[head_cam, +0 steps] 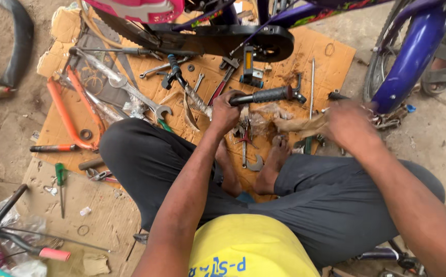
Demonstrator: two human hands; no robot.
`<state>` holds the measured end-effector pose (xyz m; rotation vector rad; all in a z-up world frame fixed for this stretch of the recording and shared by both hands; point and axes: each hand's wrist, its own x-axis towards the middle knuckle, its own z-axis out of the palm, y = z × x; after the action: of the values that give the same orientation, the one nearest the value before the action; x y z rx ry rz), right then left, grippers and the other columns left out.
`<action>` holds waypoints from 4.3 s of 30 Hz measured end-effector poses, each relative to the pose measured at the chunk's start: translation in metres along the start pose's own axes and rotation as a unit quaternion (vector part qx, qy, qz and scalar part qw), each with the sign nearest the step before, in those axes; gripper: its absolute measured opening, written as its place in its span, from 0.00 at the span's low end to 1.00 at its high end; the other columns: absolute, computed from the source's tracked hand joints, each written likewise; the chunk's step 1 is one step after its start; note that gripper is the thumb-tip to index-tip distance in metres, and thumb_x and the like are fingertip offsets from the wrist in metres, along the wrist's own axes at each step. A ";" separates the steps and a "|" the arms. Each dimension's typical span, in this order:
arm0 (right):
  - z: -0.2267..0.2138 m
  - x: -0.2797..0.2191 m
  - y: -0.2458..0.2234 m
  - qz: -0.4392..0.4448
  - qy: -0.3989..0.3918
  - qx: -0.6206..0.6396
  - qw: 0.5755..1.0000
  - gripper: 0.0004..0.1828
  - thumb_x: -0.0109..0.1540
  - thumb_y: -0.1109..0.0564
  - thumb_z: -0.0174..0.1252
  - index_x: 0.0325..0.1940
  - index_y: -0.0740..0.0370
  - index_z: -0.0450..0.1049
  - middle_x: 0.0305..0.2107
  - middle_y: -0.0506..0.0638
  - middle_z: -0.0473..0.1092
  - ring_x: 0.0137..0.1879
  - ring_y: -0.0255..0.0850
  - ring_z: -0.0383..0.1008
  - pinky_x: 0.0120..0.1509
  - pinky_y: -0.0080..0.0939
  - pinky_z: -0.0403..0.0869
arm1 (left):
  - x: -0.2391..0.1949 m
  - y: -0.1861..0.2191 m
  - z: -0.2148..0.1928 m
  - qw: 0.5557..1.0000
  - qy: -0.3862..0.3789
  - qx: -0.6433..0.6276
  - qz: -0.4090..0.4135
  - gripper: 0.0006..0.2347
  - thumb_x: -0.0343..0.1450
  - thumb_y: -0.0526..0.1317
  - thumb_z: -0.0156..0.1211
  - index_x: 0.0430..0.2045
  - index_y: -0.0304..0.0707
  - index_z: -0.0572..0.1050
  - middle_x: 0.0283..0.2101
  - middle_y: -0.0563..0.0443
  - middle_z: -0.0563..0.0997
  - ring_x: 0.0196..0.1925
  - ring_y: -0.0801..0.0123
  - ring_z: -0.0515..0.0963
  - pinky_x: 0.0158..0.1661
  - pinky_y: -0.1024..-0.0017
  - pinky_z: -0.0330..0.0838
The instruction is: The person is repairing a bicycle handlebar. They use a hammer to tap a grip onto the handlebar, then use a screwdriver to tighten a bolt on the brake lever. Finally, they wrap the handlebar stem with a cloth and secure it with tape.
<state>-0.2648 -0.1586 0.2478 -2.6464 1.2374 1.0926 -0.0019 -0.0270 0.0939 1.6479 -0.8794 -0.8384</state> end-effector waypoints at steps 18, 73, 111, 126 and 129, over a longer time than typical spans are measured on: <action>0.166 0.165 -0.219 -0.272 0.031 0.201 0.941 0.11 0.56 0.61 0.52 0.33 0.68 0.80 0.35 0.67 0.77 0.41 0.61 0.79 0.49 0.56 0.77 | -0.004 -0.008 -0.003 0.995 0.007 -0.010 0.098 0.09 0.67 0.29 0.63 0.39 0.34 0.81 0.41 0.43 0.85 0.44 0.55 0.85 0.46 0.66 0.78; -0.078 0.027 -0.080 -0.066 -0.476 0.390 0.786 0.28 0.57 0.52 0.67 0.60 0.54 0.68 0.20 0.49 0.70 0.22 0.40 0.73 0.24 0.43 0.74 | -0.042 0.031 0.014 0.982 -0.073 0.105 0.142 0.09 0.61 0.40 0.69 0.27 0.40 0.75 0.30 0.43 0.80 0.32 0.49 0.82 0.35 0.56 0.76; 0.134 0.198 0.033 -0.011 -0.158 0.178 0.971 0.23 0.62 0.40 0.62 0.57 0.50 0.77 0.50 0.55 0.78 0.57 0.51 0.78 0.64 0.54 0.74 | -0.015 0.090 -0.029 0.947 -0.093 0.258 0.164 0.11 0.62 0.38 0.69 0.35 0.39 0.77 0.38 0.45 0.82 0.36 0.48 0.82 0.37 0.55 0.76; 0.176 0.235 0.019 0.083 0.014 0.324 0.942 0.21 0.62 0.39 0.64 0.42 0.59 0.81 0.41 0.59 0.76 0.45 0.50 0.78 0.53 0.50 0.75 | 0.018 0.081 -0.013 0.959 -0.078 0.251 0.112 0.10 0.64 0.40 0.68 0.34 0.40 0.77 0.32 0.46 0.81 0.30 0.55 0.82 0.34 0.59 0.75; 0.131 0.211 0.027 0.152 -0.045 0.520 0.839 0.20 0.65 0.45 0.63 0.40 0.67 0.79 0.33 0.60 0.78 0.33 0.44 0.78 0.39 0.45 0.74 | 0.017 0.076 -0.016 0.964 -0.054 0.230 0.122 0.09 0.63 0.38 0.68 0.33 0.39 0.78 0.31 0.45 0.82 0.32 0.52 0.82 0.36 0.57 0.74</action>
<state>-0.2675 -0.2784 0.0285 -1.5827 1.6164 0.3191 0.0093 -0.0487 0.1693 1.8470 -1.4049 -0.5822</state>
